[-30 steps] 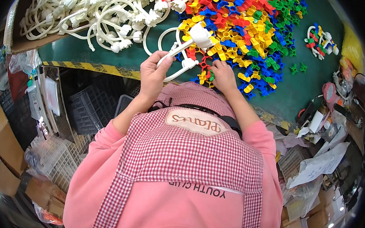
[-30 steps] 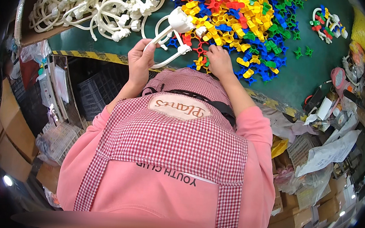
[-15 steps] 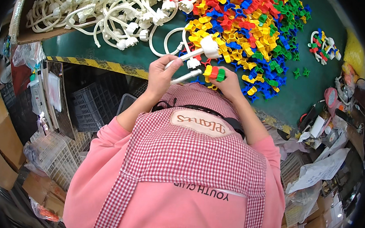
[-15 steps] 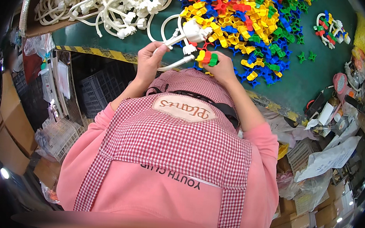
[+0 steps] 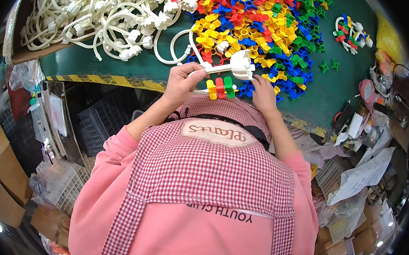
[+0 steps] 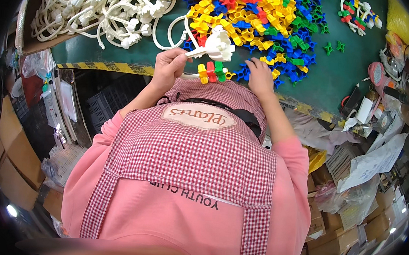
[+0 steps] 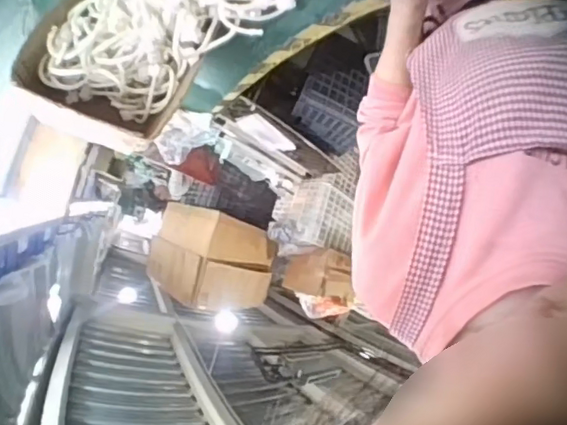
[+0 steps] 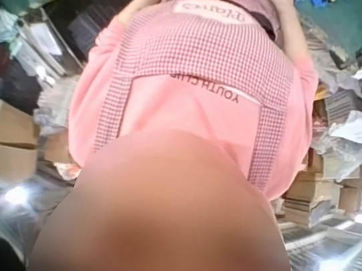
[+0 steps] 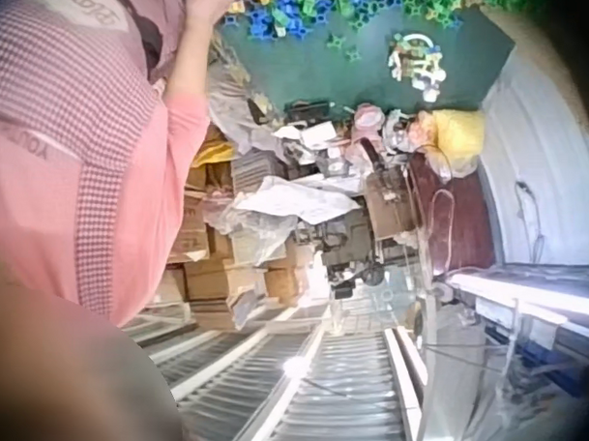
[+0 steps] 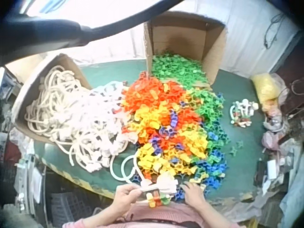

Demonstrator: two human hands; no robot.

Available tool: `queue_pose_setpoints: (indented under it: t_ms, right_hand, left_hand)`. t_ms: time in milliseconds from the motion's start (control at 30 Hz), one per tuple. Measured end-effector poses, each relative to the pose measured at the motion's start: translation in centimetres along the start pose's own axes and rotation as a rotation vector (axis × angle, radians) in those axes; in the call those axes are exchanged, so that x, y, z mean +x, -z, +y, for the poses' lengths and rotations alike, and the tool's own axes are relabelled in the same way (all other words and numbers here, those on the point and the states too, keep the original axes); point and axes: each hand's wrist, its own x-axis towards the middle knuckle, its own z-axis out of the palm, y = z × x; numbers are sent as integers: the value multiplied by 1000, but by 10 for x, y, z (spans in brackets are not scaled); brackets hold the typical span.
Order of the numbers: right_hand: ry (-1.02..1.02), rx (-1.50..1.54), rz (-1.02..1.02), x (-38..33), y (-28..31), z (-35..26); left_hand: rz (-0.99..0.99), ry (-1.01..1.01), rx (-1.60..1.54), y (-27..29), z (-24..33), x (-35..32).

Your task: The person repeatedly picks white plastic connectors and colorful plastic star-shaped pieces from a table, snaps them together to form short chains, and places the assembled units on the table. The process continues with the same components throughout the clip.

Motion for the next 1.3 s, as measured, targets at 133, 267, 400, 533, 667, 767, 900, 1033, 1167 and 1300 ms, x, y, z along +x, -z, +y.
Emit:
queue_pose_setpoints:
  t_ms: [133, 267, 400, 533, 667, 767, 900, 1033, 1167, 1300]
  right_hand:
    - [-99, 107, -166, 5, -16, 5]
    - [-332, 735, 100, 9, 13, -17]
    - [-193, 941, -55, 4, 54, -42]
    - [-403, 1389, -176, 0, 63, -40]
    - [-390, 1441, 311, 1, 62, -9]
    - [-637, 1348, 571, 15, 89, 65]
    - [-912, 1592, 1192, 45, 125, 282]
    - [-1005, 1367, 871, 62, 129, 362]
    - [-713, 84, 385, 35, 57, 383]
    - [-560, 318, 423, 23, 29, 293]
  left_hand:
    - [23, 27, -18, -5, 2, 4]
    - [62, 22, 10, -10, 3, 5]
    - [-30, 10, -33, -33, 3, 10]
    - [-77, -51, -252, -57, 1, 20]
    - [-43, 19, -357, -91, -12, 51]
    - [18, -146, 297, -109, -15, 69]
    - [97, 8, 326, -76, -29, 82]
    - [397, 168, 463, -24, -58, 77]
    - [572, -38, 1332, 13, -96, 88]
    - [639, 72, 1262, 21, -103, 111]
